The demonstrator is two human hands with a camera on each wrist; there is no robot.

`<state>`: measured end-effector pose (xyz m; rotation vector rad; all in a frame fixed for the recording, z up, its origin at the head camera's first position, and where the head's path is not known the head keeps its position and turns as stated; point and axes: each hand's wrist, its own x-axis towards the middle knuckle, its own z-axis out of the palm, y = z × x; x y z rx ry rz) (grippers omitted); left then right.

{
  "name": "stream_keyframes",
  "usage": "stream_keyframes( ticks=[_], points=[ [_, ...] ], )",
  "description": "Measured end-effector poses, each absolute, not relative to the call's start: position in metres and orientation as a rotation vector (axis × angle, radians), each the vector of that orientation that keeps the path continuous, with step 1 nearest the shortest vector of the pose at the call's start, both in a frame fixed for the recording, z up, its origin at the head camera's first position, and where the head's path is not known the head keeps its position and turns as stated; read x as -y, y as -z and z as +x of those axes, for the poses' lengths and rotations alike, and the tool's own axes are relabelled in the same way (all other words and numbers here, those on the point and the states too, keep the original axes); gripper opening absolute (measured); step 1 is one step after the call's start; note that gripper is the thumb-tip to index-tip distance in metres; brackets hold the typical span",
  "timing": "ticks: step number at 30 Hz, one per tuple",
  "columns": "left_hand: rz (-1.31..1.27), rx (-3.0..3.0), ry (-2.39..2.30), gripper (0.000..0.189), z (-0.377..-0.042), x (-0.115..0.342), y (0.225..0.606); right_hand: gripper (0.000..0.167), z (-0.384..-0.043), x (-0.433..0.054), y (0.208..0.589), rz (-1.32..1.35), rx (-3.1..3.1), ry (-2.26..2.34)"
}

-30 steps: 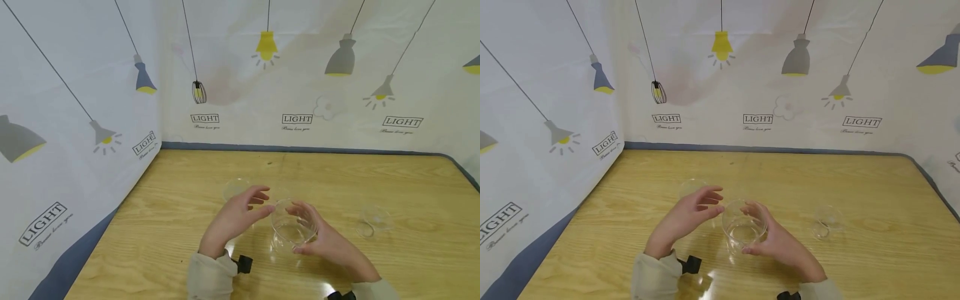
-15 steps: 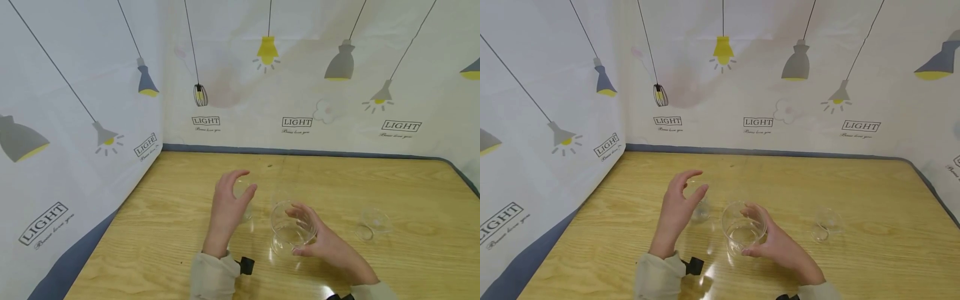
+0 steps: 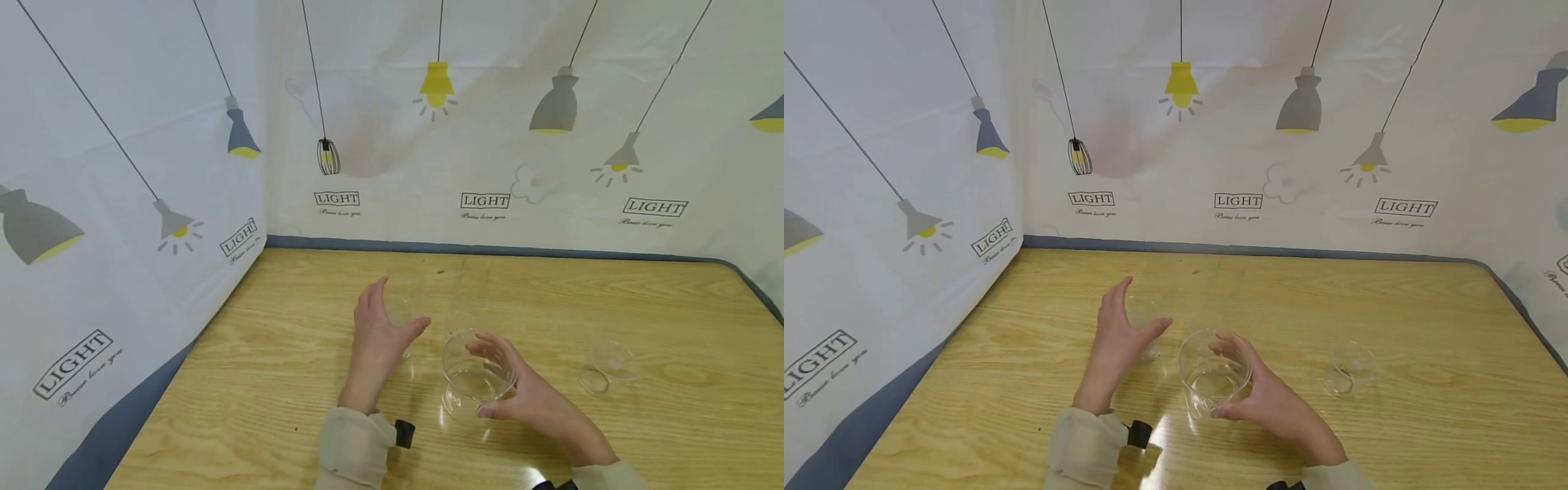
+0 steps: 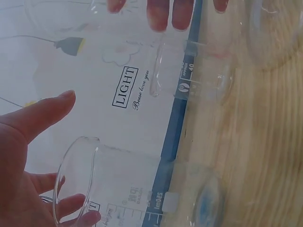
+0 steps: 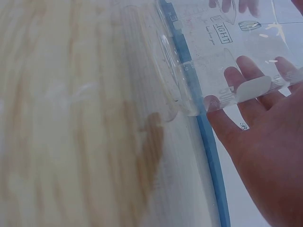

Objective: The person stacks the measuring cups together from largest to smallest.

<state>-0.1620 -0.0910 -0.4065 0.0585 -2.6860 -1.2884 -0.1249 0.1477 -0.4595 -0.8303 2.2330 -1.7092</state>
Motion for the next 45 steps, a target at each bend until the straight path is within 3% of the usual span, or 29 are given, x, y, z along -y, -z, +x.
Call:
stream_keyframes(
  ticks=[29,45],
  points=[
    [0.104,2.793,1.329,0.074,-0.165,0.1,0.415,0.094,-0.127,-0.147,0.462,-0.847,-2.203,1.721],
    [0.039,2.711,1.534,0.083,-0.167,0.107,0.417,0.096,-0.127,-0.147,0.461,-0.828,-2.179,1.743]
  ],
)
